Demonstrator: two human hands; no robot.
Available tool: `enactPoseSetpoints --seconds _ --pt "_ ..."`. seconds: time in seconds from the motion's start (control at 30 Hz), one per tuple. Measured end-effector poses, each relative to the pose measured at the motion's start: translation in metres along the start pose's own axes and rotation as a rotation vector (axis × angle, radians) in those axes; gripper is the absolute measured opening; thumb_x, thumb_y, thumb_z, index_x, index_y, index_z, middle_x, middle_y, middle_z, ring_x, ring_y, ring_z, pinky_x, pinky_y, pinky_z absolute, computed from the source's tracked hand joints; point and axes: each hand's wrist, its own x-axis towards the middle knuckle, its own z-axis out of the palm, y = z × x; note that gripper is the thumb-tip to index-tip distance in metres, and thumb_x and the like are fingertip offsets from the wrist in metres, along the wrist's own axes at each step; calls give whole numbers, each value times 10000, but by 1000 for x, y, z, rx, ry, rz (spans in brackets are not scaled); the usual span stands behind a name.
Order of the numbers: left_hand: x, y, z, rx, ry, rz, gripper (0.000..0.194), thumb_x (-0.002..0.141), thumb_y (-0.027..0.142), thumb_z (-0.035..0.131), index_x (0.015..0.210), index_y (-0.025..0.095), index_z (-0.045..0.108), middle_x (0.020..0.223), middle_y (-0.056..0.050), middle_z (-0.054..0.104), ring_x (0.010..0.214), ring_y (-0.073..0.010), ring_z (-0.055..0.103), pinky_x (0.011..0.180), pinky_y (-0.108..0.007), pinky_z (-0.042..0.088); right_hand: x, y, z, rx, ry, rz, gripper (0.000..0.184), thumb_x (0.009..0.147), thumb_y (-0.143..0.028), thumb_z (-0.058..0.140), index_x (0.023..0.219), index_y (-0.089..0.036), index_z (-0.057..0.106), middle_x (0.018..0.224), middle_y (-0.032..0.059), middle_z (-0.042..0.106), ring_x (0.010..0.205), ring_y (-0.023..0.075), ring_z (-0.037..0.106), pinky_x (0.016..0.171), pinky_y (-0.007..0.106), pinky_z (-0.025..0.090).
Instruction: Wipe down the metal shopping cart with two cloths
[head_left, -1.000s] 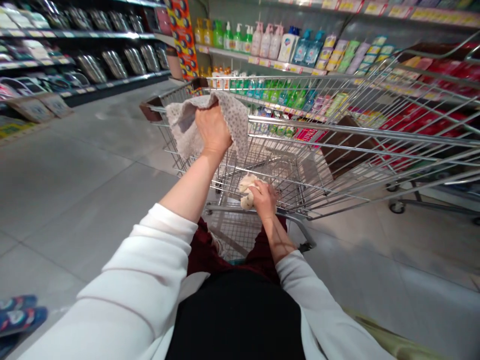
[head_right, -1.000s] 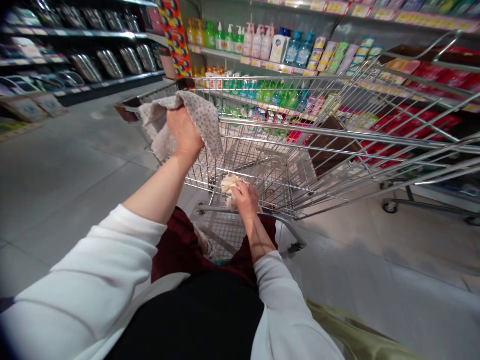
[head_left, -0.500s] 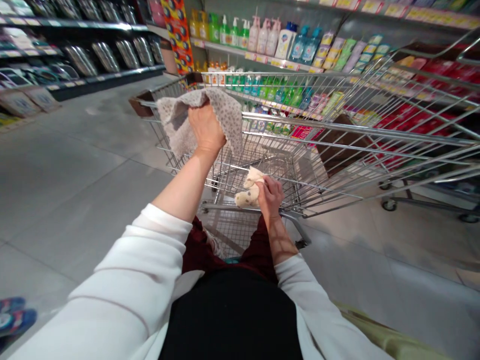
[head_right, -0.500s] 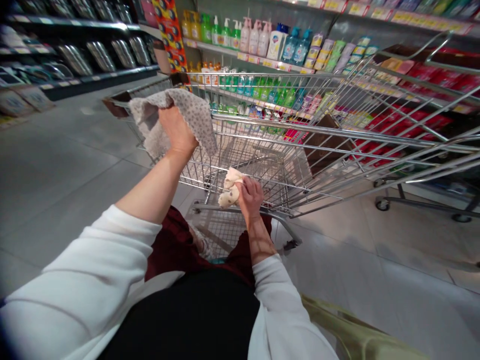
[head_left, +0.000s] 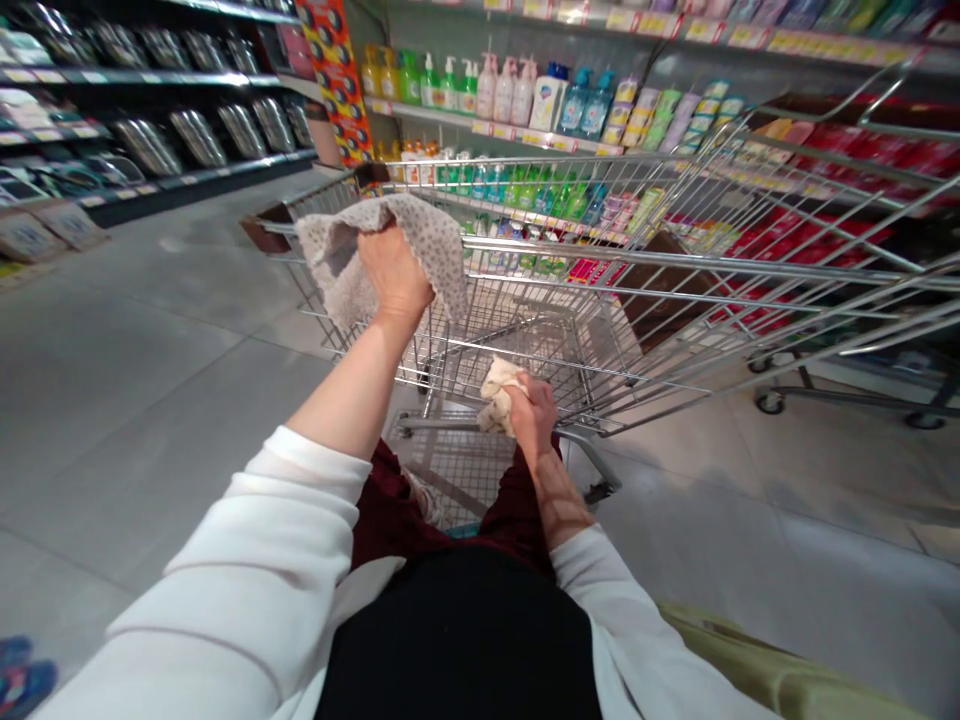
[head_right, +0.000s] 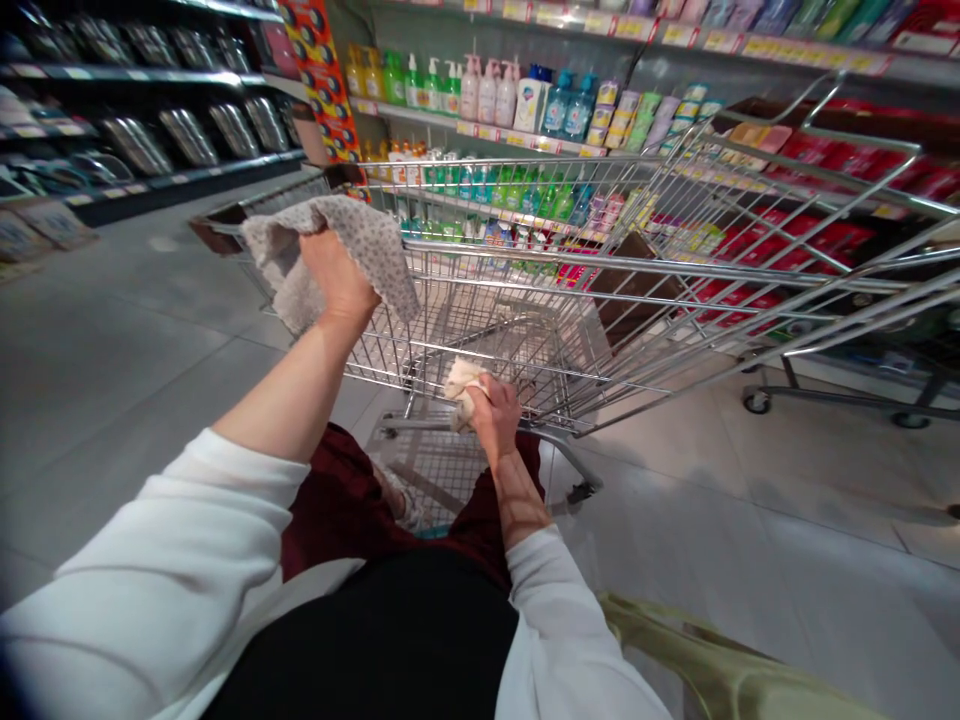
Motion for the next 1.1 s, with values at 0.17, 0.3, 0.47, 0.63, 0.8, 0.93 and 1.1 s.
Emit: enactPoseSetpoints --seconds 0.17,0.3,0.47,0.63,0.8,0.93,1.1 --pt "1 3 -1 43 9 -8 404 859 522 468 1009 237 712 1254 -143 699 1356 -339 524 1178 -495 296 14 18 -12 -39 124 21 191 989 -183 652 950 -274 815 1248 66 738 1154 210 640 1054 359 504" --pt "-1 7 -4 33 -39 3 417 856 531 487 1033 230 715 1277 -156 696 1364 -348 523 1190 -504 279 -15 16 5 -23 -124 92 238 977 -160 655 1021 -304 840 1236 63 747 1078 202 650 971 318 524" --pt "0 6 -5 -44 -39 26 427 846 563 476 1008 243 708 1258 -136 702 1400 -350 502 1207 -529 231 -39 5 17 -5 -164 75 304 928 -83 649 993 -305 848 1194 37 758 1052 189 654 896 270 542" --pt "2 5 -5 56 -23 78 477 877 528 425 1074 201 711 1249 -141 722 1362 -325 562 1170 -532 299 -13 13 -7 -28 -39 60 259 984 -155 621 1004 -296 837 1248 54 746 1094 198 656 984 319 546" --pt "-2 7 -7 -66 -19 36 344 852 534 493 1003 316 711 1269 -128 712 1442 -371 498 1218 -569 264 14 28 -22 -149 194 48 243 1010 -193 597 954 -271 820 1244 76 752 1155 199 668 1035 361 552" --pt "-1 4 -6 -39 -24 42 378 853 571 473 985 300 701 1242 -117 718 1405 -369 508 1206 -565 268 -1 31 -9 -158 136 -2 243 1015 -211 598 912 -244 816 1194 90 770 1157 194 678 1031 345 547" --pt "2 0 0 48 8 62 507 858 610 461 1066 203 683 1241 -107 735 1307 -307 558 1150 -509 317 -41 24 10 -129 -53 40 242 953 -142 626 951 -257 839 1137 68 784 1028 184 688 891 283 574"
